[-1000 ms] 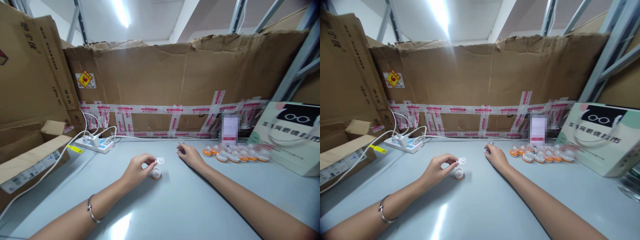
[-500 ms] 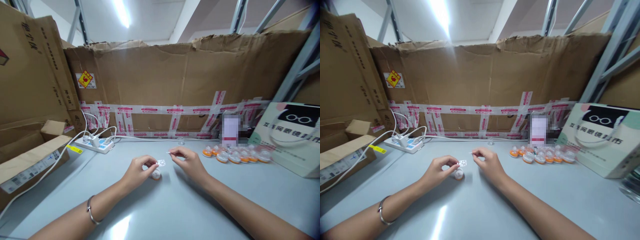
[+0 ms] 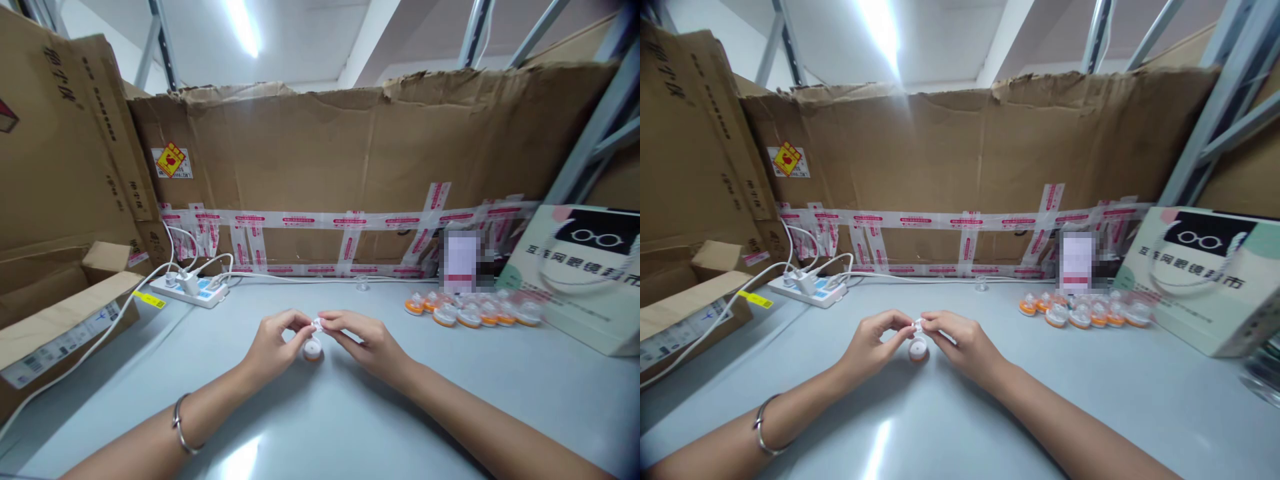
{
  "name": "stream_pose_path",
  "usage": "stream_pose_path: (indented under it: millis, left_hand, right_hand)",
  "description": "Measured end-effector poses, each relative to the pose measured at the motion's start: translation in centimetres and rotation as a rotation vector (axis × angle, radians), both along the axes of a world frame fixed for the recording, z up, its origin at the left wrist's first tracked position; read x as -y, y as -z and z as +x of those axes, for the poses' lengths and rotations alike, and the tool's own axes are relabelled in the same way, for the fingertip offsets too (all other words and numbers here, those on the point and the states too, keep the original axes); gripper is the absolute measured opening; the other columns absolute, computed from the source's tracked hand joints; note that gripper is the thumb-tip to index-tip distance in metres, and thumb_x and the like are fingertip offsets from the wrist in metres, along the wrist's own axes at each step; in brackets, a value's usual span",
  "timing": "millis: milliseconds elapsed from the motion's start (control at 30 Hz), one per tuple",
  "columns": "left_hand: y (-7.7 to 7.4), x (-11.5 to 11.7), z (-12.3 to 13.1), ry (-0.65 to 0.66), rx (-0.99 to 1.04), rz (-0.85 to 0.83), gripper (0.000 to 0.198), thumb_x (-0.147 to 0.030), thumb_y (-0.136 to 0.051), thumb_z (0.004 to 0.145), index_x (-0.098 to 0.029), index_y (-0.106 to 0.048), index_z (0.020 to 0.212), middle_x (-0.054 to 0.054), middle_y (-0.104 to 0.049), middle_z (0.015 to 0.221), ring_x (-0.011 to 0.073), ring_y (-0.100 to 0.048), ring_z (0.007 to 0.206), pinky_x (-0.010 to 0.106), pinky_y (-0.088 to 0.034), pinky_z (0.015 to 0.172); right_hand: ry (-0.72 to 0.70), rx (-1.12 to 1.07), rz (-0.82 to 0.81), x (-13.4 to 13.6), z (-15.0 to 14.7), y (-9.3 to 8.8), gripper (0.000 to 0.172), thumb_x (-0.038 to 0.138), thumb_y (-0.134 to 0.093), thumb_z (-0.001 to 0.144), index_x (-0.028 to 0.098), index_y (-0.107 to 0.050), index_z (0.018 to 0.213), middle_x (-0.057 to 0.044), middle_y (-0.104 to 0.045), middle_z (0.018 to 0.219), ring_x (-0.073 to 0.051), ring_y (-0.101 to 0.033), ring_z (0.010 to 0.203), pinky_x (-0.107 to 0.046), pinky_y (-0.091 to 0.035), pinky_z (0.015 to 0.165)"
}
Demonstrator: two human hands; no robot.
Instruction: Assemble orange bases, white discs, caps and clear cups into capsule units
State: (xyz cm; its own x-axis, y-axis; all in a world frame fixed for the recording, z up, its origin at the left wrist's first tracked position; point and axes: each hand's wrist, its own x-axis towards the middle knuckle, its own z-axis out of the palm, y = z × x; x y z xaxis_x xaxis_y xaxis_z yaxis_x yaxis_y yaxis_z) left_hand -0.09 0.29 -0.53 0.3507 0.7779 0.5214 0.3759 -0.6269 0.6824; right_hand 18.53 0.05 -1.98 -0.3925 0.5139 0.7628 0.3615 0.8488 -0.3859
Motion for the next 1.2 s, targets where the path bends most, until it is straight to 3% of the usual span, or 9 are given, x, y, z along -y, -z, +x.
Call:
stream_pose_path:
  millis: [367,667,1000,1100,1200]
  left_hand:
    - [0.0,0.4,0.0,-0.014,0.053,0.045,0.011,-0.019,-0.052,0.078,-0.016,-0.059,0.07,0.002,-0.066,0.066,0.0137,-0.062,0.062,0.024,-0.048,0.063]
    - [0.1,0.9,0.2,0.035,0.186,-0.178,0.015,-0.024,-0.051,0.081,-0.015,-0.054,0.07,0.002,-0.066,0.063,0.014,-0.063,0.061,0.024,-0.05,0.061]
    - [-0.2,1.1,0.2,0.061,0.116,-0.136,0.017,-0.025,-0.049,0.082,-0.015,-0.053,0.07,0.002,-0.064,0.064,0.0136,-0.061,0.062,0.025,-0.048,0.062]
    - [-0.2,1.1,0.2,0.07,0.099,-0.146,0.016,-0.026,-0.048,0.082,-0.016,-0.052,0.071,0.002,-0.063,0.064,0.0133,-0.06,0.062,0.024,-0.047,0.063]
    - [-0.2,1.0,0.2,0.083,0.101,-0.196,0.017,-0.028,-0.048,0.083,-0.016,-0.051,0.071,0.002,-0.062,0.065,0.0134,-0.059,0.063,0.025,-0.046,0.064]
  right_hand:
    - [-0.098,-0.064,-0.03,0.3,-0.1,-0.7,0.015,0.015,-0.052,0.082,0.022,-0.063,0.091,-0.008,-0.066,0.092,-0.015,-0.064,0.083,-0.029,-0.055,0.071]
    - [-0.039,0.042,0.176,0.7,0.0,-1.1,0.022,0.011,-0.048,0.083,0.022,-0.058,0.099,-0.008,-0.066,0.09,-0.015,-0.063,0.083,-0.027,-0.054,0.069]
    - [-0.032,0.15,0.282,0.9,0.2,-1.5,0.027,0.013,-0.047,0.083,0.02,-0.053,0.108,-0.01,-0.066,0.093,-0.016,-0.062,0.085,-0.028,-0.052,0.072]
    - [-0.05,0.174,0.24,0.9,0.3,-1.5,0.028,0.013,-0.046,0.084,0.02,-0.052,0.11,-0.009,-0.066,0.093,-0.016,-0.062,0.086,-0.029,-0.052,0.073]
    - [-0.049,0.079,0.097,0.9,0.0,-1.4,0.023,0.014,-0.047,0.083,0.022,-0.056,0.102,-0.007,-0.067,0.088,-0.016,-0.062,0.08,-0.029,-0.051,0.071]
